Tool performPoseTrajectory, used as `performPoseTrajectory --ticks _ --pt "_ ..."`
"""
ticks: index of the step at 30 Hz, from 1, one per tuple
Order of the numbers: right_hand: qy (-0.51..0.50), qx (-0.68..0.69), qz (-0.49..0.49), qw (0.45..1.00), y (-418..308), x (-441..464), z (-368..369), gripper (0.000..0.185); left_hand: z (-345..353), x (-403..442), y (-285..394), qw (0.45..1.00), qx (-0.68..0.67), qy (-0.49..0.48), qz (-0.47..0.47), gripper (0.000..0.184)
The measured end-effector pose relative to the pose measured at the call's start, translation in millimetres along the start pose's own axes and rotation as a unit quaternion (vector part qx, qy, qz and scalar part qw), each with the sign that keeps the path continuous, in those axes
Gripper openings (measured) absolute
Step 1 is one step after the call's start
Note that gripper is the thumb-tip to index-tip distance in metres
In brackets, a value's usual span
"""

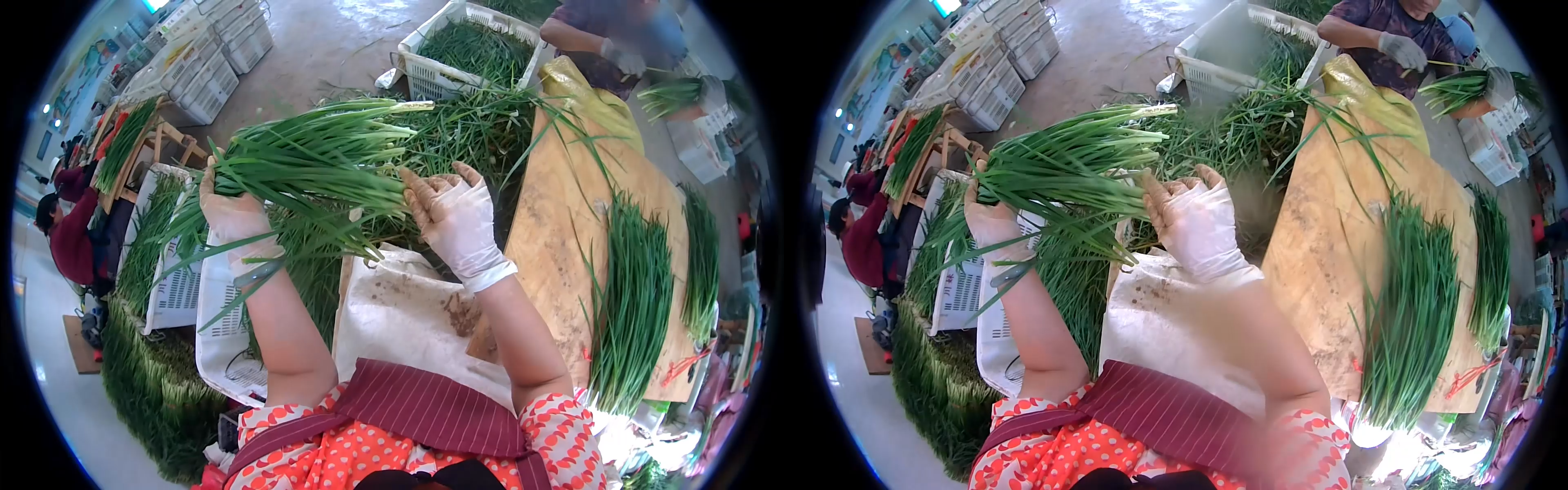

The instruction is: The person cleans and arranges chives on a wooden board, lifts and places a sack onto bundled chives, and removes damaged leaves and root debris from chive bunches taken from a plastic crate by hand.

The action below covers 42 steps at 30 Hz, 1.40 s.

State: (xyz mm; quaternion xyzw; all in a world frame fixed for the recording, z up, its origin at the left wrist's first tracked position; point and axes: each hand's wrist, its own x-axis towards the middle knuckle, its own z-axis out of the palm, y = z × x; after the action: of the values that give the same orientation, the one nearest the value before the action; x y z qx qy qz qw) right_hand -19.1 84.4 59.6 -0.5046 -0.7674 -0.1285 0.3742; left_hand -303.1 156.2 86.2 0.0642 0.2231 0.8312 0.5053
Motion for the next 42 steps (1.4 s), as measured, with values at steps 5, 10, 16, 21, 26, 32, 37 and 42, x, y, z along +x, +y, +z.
performPoseTrajectory --ticks 5,10,16,21,26,32,37,42 --pt "-0.042 0.222 0.095 0.97 -14 16 -12 0.017 10 -16 4 1.0 0.001 -0.025 -0.013 0.024" --pt "0.158 0.589 0.187 0.77 -17 55 -47 0.022 18 -27 -2 0.997 0.067 0.018 0.018 0.025" --pt "0.434 0.591 0.326 0.597 89 45 -68 0.029 12 -26 3 0.995 0.093 0.025 0.027 0.026" --pt "0.081 0.4 0.359 0.839 83 36 -43 0.034 -12 -16 14 0.993 0.105 -0.051 -0.007 0.024" --pt "0.008 0.125 0.044 0.991 50 33 17 0.021 3 -31 8 0.994 0.096 -0.046 -0.006 0.023" --pt "0.128 0.511 0.256 0.811 38 60 -53 0.012 -9 -31 24 0.98 0.079 -0.173 -0.054 0.022" --pt "0.223 0.262 0.316 0.884 104 45 -53 0.027 -30 -24 42 0.977 0.099 -0.18 -0.054 0.028" --pt "-0.302 -0.037 0.252 0.919 95 11 -17 0.04 -38 -20 49 0.975 0.182 -0.128 0.008 0.03"
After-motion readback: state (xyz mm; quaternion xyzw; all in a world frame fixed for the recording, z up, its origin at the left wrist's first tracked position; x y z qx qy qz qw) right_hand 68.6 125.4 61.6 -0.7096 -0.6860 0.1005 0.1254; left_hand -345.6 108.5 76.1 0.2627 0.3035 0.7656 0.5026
